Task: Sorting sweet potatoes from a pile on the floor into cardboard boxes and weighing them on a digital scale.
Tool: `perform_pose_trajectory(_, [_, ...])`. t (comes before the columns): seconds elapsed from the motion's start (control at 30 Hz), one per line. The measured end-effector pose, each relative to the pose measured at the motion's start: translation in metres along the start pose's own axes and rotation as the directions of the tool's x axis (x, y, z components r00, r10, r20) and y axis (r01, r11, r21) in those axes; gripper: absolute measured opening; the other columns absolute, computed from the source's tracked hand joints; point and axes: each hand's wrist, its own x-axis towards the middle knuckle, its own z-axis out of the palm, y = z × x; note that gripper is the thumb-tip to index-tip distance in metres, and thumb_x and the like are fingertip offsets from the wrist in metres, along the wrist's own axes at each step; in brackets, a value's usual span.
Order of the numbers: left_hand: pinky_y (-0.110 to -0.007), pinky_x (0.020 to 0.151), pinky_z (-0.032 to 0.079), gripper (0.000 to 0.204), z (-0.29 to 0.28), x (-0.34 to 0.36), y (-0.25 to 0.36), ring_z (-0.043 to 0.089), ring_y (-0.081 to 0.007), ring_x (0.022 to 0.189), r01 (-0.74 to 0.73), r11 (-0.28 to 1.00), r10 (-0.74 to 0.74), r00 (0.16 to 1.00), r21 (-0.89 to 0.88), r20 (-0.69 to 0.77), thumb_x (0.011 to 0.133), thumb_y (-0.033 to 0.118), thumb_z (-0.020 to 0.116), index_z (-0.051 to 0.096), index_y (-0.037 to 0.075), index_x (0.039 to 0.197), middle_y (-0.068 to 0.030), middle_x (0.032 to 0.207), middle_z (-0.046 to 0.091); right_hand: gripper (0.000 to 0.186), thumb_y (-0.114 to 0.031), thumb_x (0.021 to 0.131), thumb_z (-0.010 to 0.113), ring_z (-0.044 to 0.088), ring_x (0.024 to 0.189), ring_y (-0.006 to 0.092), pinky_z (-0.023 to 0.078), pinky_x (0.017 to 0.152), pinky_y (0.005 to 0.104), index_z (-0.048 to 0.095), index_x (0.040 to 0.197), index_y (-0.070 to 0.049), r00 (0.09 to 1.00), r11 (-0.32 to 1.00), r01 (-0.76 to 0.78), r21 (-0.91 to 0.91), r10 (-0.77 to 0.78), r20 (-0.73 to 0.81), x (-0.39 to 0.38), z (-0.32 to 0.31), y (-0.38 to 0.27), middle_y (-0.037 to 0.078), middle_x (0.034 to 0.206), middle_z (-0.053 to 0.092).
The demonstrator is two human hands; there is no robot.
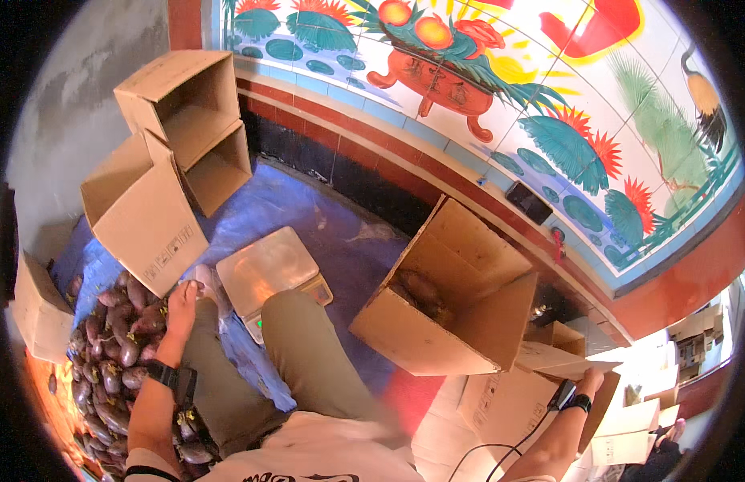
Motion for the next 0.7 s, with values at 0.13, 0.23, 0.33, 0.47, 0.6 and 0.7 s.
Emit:
perform_pose_trajectory(0.13, [-0.032,0.069,0.042,0.029,0.019,0.013,-0.003,0.055,-0.0230,0.072,0.050,0.971,-0.041,0.998,-0.235,0.045,0.089,0.023,0.046,0.056,-0.004,0.090,-0.0168,0.078,0.057,0.030,-0.008,0.074,0.049,0.054,0.075,0.0245,0.044,0.056,0.0430,0.052,0.102,0.002,0.967,0.979,-0.026,0.200,0.075,-0.242,-0.022,-0.068,-0.047,0.011,0.091,0.055])
perform_pose_trajectory(0.23, [-0.031,0.067,0.042,0.029,0.020,0.011,-0.005,0.054,-0.0223,0.070,0.042,0.971,-0.033,0.999,-0.234,0.043,0.089,0.024,0.046,0.056,-0.003,0.088,-0.0155,0.076,0.056,0.018,-0.008,0.074,0.051,0.051,0.066,0.0234,0.042,0.051,0.0418,0.051,0.090,-0.001,0.921,0.958,-0.061,0.281,0.162,-0.354,-0.047,-0.063,-0.082,0.011,0.085,0.053])
perform_pose_trajectory(0.33, [-0.032,0.065,0.042,0.030,0.017,0.011,0.009,0.054,-0.0234,0.068,-0.023,0.984,0.034,0.998,-0.176,0.060,0.089,0.025,0.046,0.055,-0.003,0.085,-0.0151,0.074,0.055,0.015,-0.014,0.074,0.051,0.048,0.061,0.0211,0.039,0.053,0.0380,0.050,0.077,0.001,0.962,0.952,0.202,0.230,-0.148,-0.229,-0.026,-0.103,-0.102,0.010,0.074,0.051])
perform_pose_trajectory(0.47, [-0.033,0.063,0.041,0.031,0.009,0.004,0.001,0.054,-0.0251,0.067,-0.050,0.991,0.050,0.999,-0.127,-0.002,0.089,0.026,0.045,0.054,-0.004,0.083,-0.0165,0.070,0.053,0.019,-0.017,0.074,0.049,0.048,0.060,0.0186,0.041,0.059,0.0322,0.050,0.069,0.001,0.806,0.788,0.589,0.181,-0.589,-0.058,-0.093,-0.076,-0.159,0.004,0.067,0.049])
perform_pose_trajectory(0.6, [-0.036,0.063,0.042,0.032,0.010,0.004,-0.008,0.055,-0.0317,0.067,-0.034,0.986,0.040,0.999,-0.161,0.037,0.089,0.026,0.045,0.054,-0.004,0.084,-0.0213,0.072,0.054,0.022,-0.015,0.076,0.050,0.051,0.065,0.0182,0.041,0.061,0.0327,0.055,0.077,0.007,0.741,0.736,0.670,0.093,-0.671,-0.031,-0.105,-0.096,-0.213,0.007,0.073,0.055])
perform_pose_trajectory(0.7, [-0.038,0.063,0.042,0.031,0.007,0.003,-0.018,0.055,-0.0356,0.068,-0.038,0.988,0.038,0.999,-0.153,-0.001,0.089,0.026,0.046,0.054,-0.004,0.084,-0.0233,0.074,0.055,0.026,-0.013,0.080,0.048,0.053,0.068,0.0176,0.043,0.063,0.0313,0.056,0.085,0.011,0.686,0.657,0.718,0.231,-0.724,-0.074,-0.199,-0.063,-0.264,0.012,0.080,0.059])
